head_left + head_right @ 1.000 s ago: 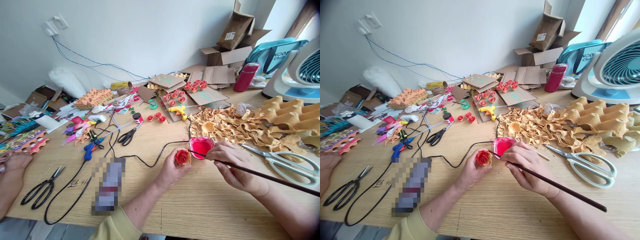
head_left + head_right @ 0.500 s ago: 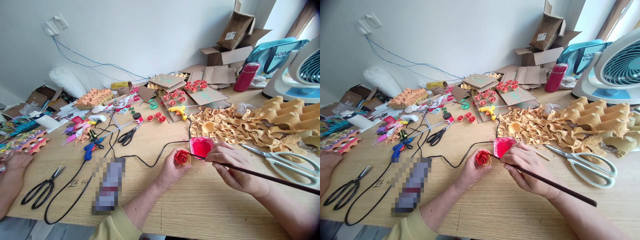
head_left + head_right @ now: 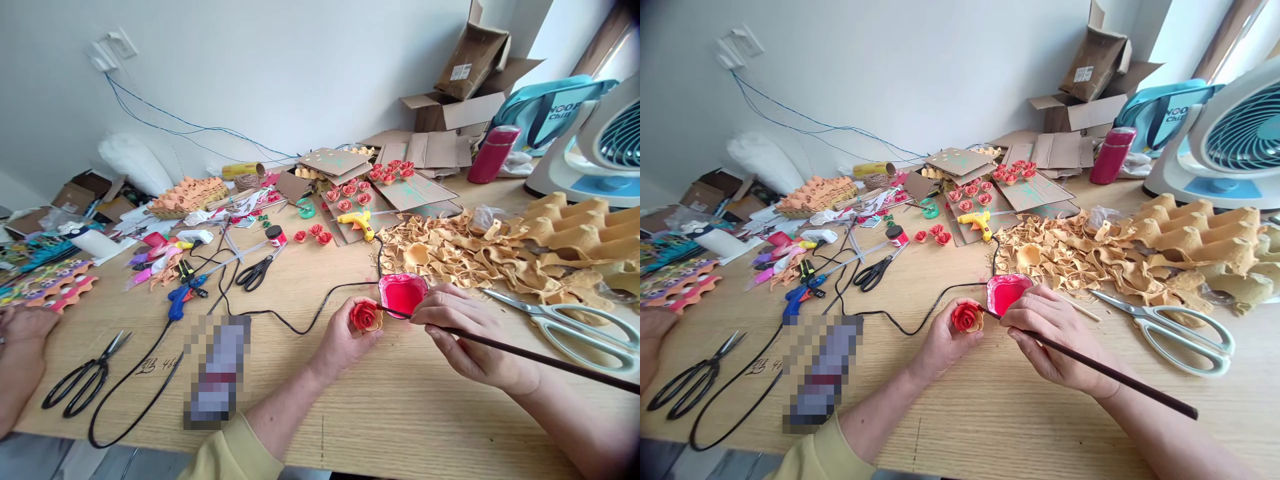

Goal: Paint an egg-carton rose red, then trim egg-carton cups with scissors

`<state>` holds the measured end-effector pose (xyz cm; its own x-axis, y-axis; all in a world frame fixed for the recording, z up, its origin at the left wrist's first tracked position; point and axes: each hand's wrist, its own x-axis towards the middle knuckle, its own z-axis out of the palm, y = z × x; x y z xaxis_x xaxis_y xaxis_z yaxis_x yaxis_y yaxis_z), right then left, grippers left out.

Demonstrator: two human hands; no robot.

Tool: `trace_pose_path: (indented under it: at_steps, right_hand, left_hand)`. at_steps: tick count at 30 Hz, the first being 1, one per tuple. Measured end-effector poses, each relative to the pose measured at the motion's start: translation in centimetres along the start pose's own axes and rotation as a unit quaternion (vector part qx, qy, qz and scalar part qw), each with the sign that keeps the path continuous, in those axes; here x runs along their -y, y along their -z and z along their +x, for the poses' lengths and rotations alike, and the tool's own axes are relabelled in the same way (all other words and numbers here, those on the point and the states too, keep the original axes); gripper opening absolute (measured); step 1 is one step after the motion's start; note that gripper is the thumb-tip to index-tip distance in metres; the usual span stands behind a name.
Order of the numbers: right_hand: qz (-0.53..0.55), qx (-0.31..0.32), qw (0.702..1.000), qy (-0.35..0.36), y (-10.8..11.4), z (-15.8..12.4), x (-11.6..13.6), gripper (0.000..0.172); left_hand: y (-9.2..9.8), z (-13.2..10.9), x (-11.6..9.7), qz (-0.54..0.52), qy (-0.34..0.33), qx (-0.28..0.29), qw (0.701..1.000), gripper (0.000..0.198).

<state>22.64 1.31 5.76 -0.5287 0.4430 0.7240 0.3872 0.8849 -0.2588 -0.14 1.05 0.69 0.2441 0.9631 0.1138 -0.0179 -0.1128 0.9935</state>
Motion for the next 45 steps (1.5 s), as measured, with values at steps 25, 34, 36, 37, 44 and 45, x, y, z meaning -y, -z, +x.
trace_pose_path:
  at_steps: [25,34,36,37,44,45]
  right_hand:
    - [0.020,-0.013,1.000,-0.016,0.12,0.09,0.18,0.016]
    - [0.025,-0.021,0.999,-0.021,0.25,0.37,0.43,0.021]
    - [0.007,-0.017,1.000,-0.008,0.23,0.39,0.42,0.020]
    - [-0.004,-0.014,1.000,-0.001,0.21,0.38,0.39,0.019]
    - [-0.016,0.012,1.000,0.024,-0.18,0.11,-0.01,0.017]
    - [-0.013,0.015,1.000,0.022,-0.24,0.05,-0.05,0.017]
  left_hand:
    - [0.21,0.33,-0.01,-0.031,0.016,-0.026,0.999,0.052]
    - [0.09,0.31,0.21,-0.047,0.013,-0.026,0.999,0.053]
    - [0.06,0.30,0.17,-0.042,0.012,-0.022,0.999,0.053]
    - [0.06,0.29,0.14,-0.040,0.012,-0.020,0.999,0.053]
    - [0.15,0.34,0.08,-0.031,-0.008,-0.015,0.999,0.051]
    - [0.14,0.34,0.07,-0.031,-0.006,-0.016,0.999,0.051]
